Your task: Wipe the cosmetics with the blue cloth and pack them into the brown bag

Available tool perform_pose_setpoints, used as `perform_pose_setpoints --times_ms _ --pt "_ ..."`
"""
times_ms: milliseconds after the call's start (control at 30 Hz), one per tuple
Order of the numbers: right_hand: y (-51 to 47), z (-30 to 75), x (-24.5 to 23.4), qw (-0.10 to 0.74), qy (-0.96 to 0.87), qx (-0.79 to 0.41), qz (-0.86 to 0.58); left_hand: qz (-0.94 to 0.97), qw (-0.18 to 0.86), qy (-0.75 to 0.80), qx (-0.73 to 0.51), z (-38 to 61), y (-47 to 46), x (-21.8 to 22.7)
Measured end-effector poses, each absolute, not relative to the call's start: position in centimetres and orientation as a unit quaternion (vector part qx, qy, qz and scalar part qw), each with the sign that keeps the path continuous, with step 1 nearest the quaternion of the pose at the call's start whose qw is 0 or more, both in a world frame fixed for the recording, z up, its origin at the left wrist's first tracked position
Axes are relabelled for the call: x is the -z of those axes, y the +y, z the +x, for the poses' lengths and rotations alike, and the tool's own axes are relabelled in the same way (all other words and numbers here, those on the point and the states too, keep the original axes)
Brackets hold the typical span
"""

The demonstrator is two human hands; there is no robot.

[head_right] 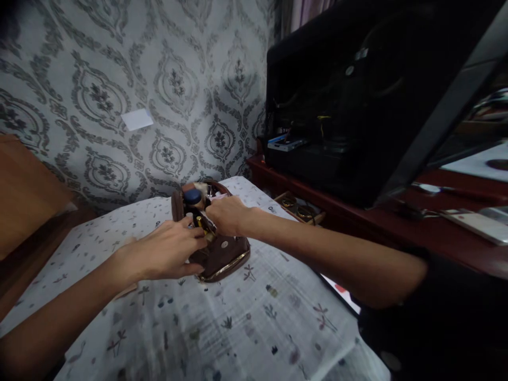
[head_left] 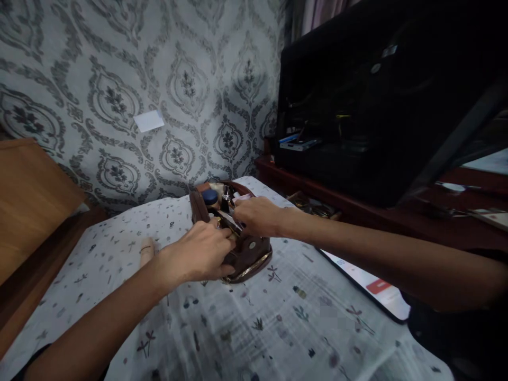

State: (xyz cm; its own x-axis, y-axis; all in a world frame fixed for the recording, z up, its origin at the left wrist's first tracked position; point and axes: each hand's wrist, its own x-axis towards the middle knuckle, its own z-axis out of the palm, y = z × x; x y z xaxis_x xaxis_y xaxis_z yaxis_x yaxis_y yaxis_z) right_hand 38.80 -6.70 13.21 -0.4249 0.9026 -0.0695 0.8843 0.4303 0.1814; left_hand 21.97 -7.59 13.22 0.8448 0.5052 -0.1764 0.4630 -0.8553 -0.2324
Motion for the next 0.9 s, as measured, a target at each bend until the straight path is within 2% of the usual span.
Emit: perform_pose_setpoints --times_ms 167,267,433,567,767,900 --pt "-7.2 38.4 -13.5 0.076 0.832 -0.051 0.547 -0.954 0.100 -0.261 -0.108 22.0 -7.6 -13.5" --pt "-7.9 38.8 -13.7 0.033 0.828 -0.043 0.559 -0.959 0.098 -0.260 -0.057 21.3 -7.3 -13.4" --pt "-10.6 39.8 -13.0 -0.086 0.809 -0.017 0.581 -0.939 0.066 -0.324 0.100 18.6 -7.9 -13.0" --pt "-12.6 40.3 -11.3 -0.112 0.820 0.027 0.561 -0.881 0.033 -0.405 0.245 16.6 -9.2 -11.8" --pt "-12.6 41.1 -9.7 -0.128 0.847 0.056 0.513 -0.835 -0.089 -0.475 0.262 16.8 -8.4 -8.0" --pt "-11.4 41.1 -9.9 -0.154 0.834 0.076 0.524 -0.818 -0.115 -0.481 0.293 17.7 -7.6 -7.0"
